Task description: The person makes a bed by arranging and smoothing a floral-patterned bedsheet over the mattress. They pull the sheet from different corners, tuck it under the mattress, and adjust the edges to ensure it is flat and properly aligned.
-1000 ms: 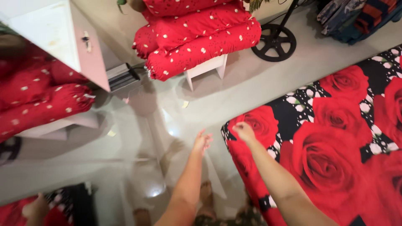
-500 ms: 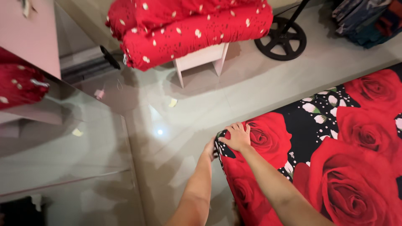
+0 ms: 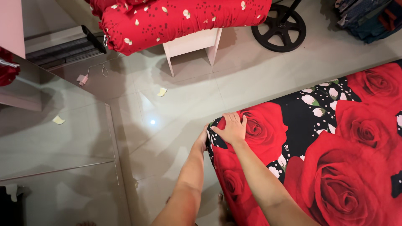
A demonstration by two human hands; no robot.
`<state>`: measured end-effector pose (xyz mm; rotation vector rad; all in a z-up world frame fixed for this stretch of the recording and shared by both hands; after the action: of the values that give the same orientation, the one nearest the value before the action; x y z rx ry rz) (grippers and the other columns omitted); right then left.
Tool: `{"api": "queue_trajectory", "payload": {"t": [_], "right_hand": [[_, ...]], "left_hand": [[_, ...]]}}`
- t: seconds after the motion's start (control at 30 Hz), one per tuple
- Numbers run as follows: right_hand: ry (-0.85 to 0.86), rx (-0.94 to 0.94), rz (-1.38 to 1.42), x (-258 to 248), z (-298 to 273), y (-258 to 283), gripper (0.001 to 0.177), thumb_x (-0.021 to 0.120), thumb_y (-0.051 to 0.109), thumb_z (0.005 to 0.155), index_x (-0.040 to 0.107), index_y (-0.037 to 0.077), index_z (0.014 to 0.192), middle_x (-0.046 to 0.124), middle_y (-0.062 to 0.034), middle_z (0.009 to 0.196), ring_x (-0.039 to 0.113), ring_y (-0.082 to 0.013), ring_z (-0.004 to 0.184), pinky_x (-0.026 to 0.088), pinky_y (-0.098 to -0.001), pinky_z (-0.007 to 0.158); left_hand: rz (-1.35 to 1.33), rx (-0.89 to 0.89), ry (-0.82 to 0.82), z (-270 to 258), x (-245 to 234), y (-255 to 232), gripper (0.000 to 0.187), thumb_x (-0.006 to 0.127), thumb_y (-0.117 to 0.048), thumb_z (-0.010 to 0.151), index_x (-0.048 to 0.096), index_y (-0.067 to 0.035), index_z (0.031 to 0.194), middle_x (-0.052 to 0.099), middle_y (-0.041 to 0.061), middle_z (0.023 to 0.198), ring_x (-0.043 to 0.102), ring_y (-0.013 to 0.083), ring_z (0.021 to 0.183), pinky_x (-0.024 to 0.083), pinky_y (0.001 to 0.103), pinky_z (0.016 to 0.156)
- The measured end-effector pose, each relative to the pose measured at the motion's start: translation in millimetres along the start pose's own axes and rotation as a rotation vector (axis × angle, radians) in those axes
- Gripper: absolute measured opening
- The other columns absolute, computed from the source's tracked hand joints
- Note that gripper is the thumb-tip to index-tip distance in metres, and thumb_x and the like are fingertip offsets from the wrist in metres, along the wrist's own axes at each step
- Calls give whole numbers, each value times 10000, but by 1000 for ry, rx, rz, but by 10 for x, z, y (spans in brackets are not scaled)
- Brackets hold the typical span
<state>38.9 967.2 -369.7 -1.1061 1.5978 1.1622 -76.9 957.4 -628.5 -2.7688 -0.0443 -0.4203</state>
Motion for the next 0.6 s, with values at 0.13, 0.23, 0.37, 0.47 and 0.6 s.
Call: {"api": "queue_trajectory", "payload": {"t": [0.13,0.23,0.37,0.47,0.6], "right_hand": [[-4,63,46,-49,-174,-112,952,725,684,728,420,212,1497,306,-11,1606,149,-246,1533,89,-588,1221],[2,104,30,30,-289,-230,1009,728,691,735,341,244,1553,175,-19,1674,75,-268,1554,74,-604,1216],[24,149,14,164,-336,-285,1053,734,691,725,297,252,1577,138,-10,1693,67,-253,1569,73,-601,1230],[44,169,-7,207,-356,-326,1067,738,699,721,281,264,1582,104,-13,1702,46,-261,1569,59,-608,1227],[70,207,-16,207,-297,-402,1106,739,721,706,240,303,1600,50,-27,1713,0,-301,1572,32,-609,1233]], "left_hand": [[316,307,-328,22,-69,-194,691,513,-598,978,732,36,1140,747,271,1156,723,388,1065,553,477,912],[693,400,-504,13,-77,-235,592,514,-509,1034,780,20,1057,749,287,1103,719,406,1040,544,461,922],[722,302,-576,-14,-81,-223,498,538,-519,980,773,-91,1082,723,189,1170,668,374,1125,524,476,955],[743,296,-576,-28,6,-203,495,492,-517,997,770,-120,1099,724,159,1187,665,361,1150,523,476,970],[818,333,-557,-9,91,-110,500,462,-492,1045,708,-79,1184,689,219,1225,634,408,1191,497,512,991]]}}
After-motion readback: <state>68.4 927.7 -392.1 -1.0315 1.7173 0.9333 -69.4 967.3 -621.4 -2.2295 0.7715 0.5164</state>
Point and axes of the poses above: each hand's wrist, its own z-axis towards the middle knuckle, its own x-axis out of the palm, y = z × x, the point moved 5 cm from there along z, towards the middle knuckle
